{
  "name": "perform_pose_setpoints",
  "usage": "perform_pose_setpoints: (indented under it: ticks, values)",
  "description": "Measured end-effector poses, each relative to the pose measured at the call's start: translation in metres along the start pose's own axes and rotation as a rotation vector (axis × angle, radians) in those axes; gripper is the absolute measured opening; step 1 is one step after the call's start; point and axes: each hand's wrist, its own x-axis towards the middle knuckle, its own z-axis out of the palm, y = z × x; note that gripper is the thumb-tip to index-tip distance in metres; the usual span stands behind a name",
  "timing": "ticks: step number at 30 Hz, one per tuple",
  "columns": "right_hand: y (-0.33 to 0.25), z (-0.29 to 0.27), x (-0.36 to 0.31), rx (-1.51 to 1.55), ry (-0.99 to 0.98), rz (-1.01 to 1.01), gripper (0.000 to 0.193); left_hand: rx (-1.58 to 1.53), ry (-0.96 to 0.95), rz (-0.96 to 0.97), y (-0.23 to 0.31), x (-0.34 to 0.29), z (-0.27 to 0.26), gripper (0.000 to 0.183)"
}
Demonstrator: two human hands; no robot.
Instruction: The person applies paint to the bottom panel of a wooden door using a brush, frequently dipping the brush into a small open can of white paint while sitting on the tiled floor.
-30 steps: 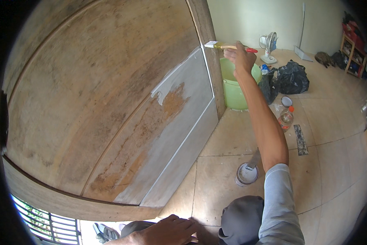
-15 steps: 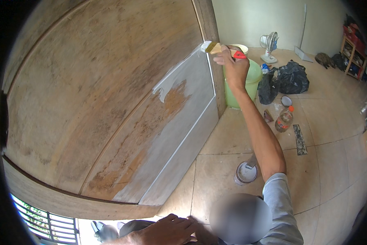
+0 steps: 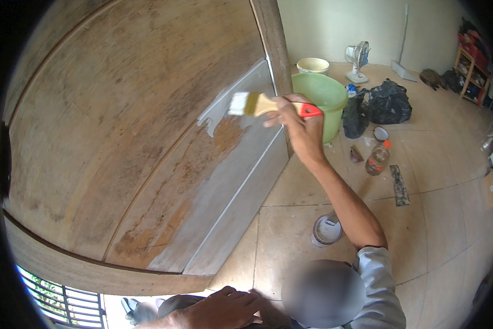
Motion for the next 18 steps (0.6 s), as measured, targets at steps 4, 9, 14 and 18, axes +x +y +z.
perform_pose_setpoints:
  ticks: [4, 9, 14, 18]
  values:
    - [0.019, -0.037, 0.029, -0.272, 0.082, -0.231, 0.025, -0.041, 0.022, 0.032, -0.002, 0.002, 0.003, 0.02]
    - [0.053, -0.051, 0.056, -0.73, -0.052, -0.586, 0.033, -0.026, -0.035, -0.001, 0.0, 0.003, -0.001, 0.022]
    - [0.095, -0.067, 0.027, -0.925, -0.134, -0.577, 0.037, 0.029, -0.054, -0.054, 0.003, 0.001, -0.004, 0.022]
    - [0.121, -0.081, 0.0, -0.963, -0.185, -0.417, 0.038, 0.028, -0.061, -0.061, 0.004, 0.0, -0.004, 0.02]
